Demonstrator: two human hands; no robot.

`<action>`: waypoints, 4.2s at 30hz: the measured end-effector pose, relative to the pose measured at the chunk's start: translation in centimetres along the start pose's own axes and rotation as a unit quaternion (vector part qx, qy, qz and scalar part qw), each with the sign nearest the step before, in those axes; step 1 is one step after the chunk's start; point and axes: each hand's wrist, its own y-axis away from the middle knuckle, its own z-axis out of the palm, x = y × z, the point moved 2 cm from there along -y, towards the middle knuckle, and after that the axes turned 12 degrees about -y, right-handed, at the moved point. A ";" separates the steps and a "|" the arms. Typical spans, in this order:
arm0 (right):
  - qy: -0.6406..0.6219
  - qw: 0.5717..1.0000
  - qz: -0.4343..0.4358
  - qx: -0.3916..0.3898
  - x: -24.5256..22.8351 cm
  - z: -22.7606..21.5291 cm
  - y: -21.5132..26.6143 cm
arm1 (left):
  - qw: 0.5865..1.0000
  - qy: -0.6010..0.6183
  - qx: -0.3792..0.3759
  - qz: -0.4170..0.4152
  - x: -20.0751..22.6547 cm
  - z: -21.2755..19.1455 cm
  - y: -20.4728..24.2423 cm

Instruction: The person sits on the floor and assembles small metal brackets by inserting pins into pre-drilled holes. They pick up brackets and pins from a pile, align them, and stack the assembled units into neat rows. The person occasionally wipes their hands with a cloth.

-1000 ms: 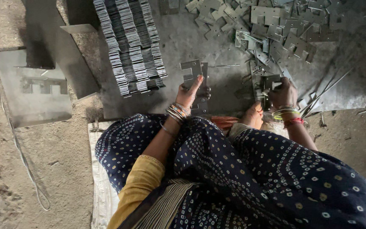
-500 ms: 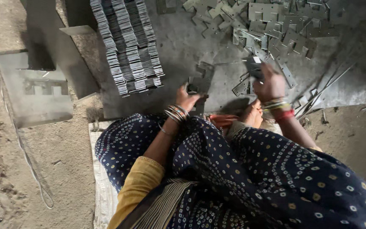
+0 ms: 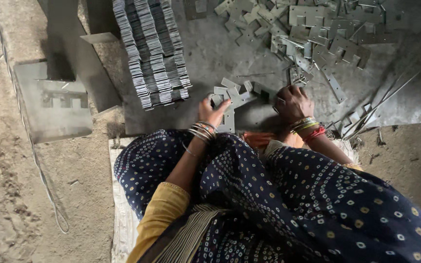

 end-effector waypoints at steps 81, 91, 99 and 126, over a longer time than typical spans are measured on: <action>-0.041 0.996 -0.084 -0.009 -5.7 -2.6 -2.1 | 0.981 -0.173 0.019 -0.083 4.1 0.3 -4.1; 0.037 0.990 -0.109 -0.086 -6.4 -1.5 -1.5 | 0.986 -0.163 0.036 0.001 6.0 -0.6 -4.5; -0.032 0.990 -0.133 0.018 -6.2 -1.1 -1.1 | 0.982 -0.188 -0.005 0.009 7.3 -0.5 -4.4; 0.111 0.981 -0.033 -0.156 -7.3 -0.1 -1.6 | 0.966 -0.250 0.067 0.022 8.0 -0.9 -5.8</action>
